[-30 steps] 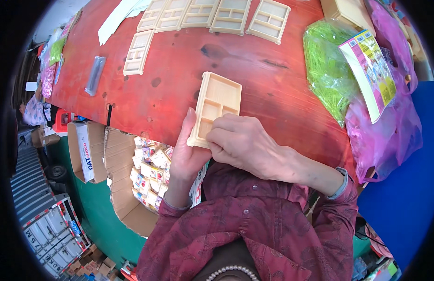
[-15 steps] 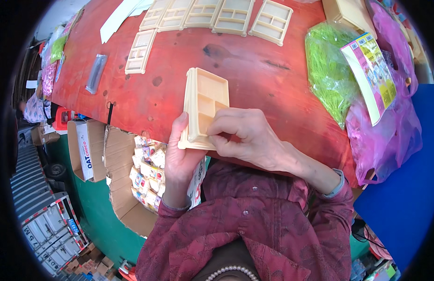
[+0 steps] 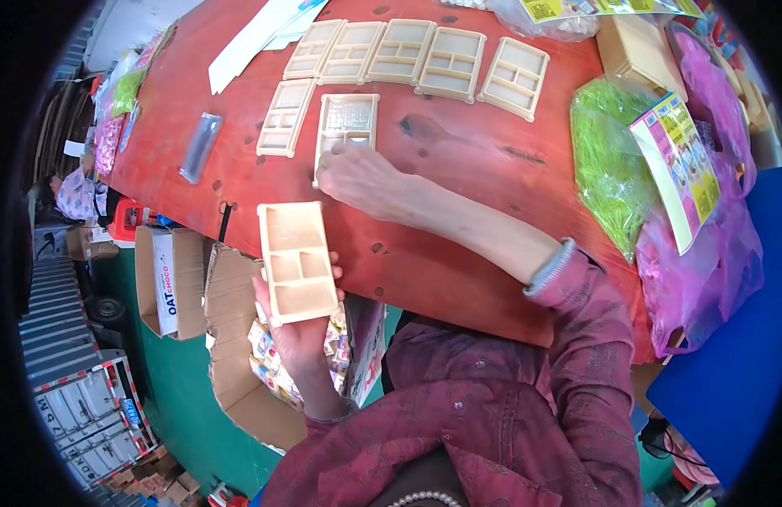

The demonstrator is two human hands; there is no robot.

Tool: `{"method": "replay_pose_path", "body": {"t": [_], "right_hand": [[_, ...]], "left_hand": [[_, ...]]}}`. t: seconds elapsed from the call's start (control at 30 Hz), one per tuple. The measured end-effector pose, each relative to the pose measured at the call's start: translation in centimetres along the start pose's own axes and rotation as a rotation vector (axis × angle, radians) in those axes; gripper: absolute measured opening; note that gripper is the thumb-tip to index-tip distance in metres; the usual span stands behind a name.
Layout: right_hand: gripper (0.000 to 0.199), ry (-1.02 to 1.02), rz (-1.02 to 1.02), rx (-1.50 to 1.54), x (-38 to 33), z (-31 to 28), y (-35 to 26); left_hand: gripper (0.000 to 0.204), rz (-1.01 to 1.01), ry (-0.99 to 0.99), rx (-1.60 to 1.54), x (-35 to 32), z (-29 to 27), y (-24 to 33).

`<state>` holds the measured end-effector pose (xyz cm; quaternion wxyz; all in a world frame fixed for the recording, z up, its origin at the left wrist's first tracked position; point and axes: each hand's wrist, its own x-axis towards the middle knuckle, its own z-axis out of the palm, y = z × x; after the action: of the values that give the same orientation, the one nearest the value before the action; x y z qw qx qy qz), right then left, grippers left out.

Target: Assemble small plastic trays and fill them with rectangular white blocks.

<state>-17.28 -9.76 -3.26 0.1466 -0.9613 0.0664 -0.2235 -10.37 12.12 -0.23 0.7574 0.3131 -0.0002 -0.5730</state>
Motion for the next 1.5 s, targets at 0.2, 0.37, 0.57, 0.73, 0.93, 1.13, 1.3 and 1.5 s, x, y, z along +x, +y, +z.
{"method": "replay_pose_path", "body": {"t": [0.2, 0.37, 0.57, 0.73, 0.93, 1.13, 1.3, 1.5], "right_hand": [[0.013, -0.105, -0.004, -0.137, 3.0, 1.8, -0.2], [0.009, 0.004, 0.027, -0.107, 3.7, 2.9, 0.7], [0.012, 0.234, 0.102, 0.149, 2.0, -0.6, -1.3], [0.018, -0.175, 0.347, 0.907, -2.1, -7.2, -6.6], [0.013, -0.061, 0.065, 0.758, -5.6, -7.8, -8.4], [0.014, 0.020, -0.022, 0.470, -7.3, -8.2, -9.0], [0.015, 0.082, -0.012, 0.456, -8.1, -7.8, -8.7], [0.017, 0.192, 0.019, 0.412, -8.6, -7.6, -8.8]], "left_hand": [[0.076, 0.091, 0.046, 0.060, -0.4, -0.9, 0.6], [0.072, 0.026, 0.023, 0.024, 0.1, -0.7, 0.0], [0.070, 0.032, 0.022, 0.016, 0.3, -0.2, -0.2], [0.057, 0.193, 0.178, 0.223, -0.1, 2.7, -1.7], [0.049, 0.011, 0.054, 0.115, 1.1, 3.9, -3.1], [0.050, -0.010, 0.040, 0.176, 1.1, 5.4, -4.1], [0.050, -0.002, 0.008, 0.209, 1.5, 5.6, -4.6], [0.050, -0.058, 0.016, 0.140, 1.8, 4.6, -4.6]]}}
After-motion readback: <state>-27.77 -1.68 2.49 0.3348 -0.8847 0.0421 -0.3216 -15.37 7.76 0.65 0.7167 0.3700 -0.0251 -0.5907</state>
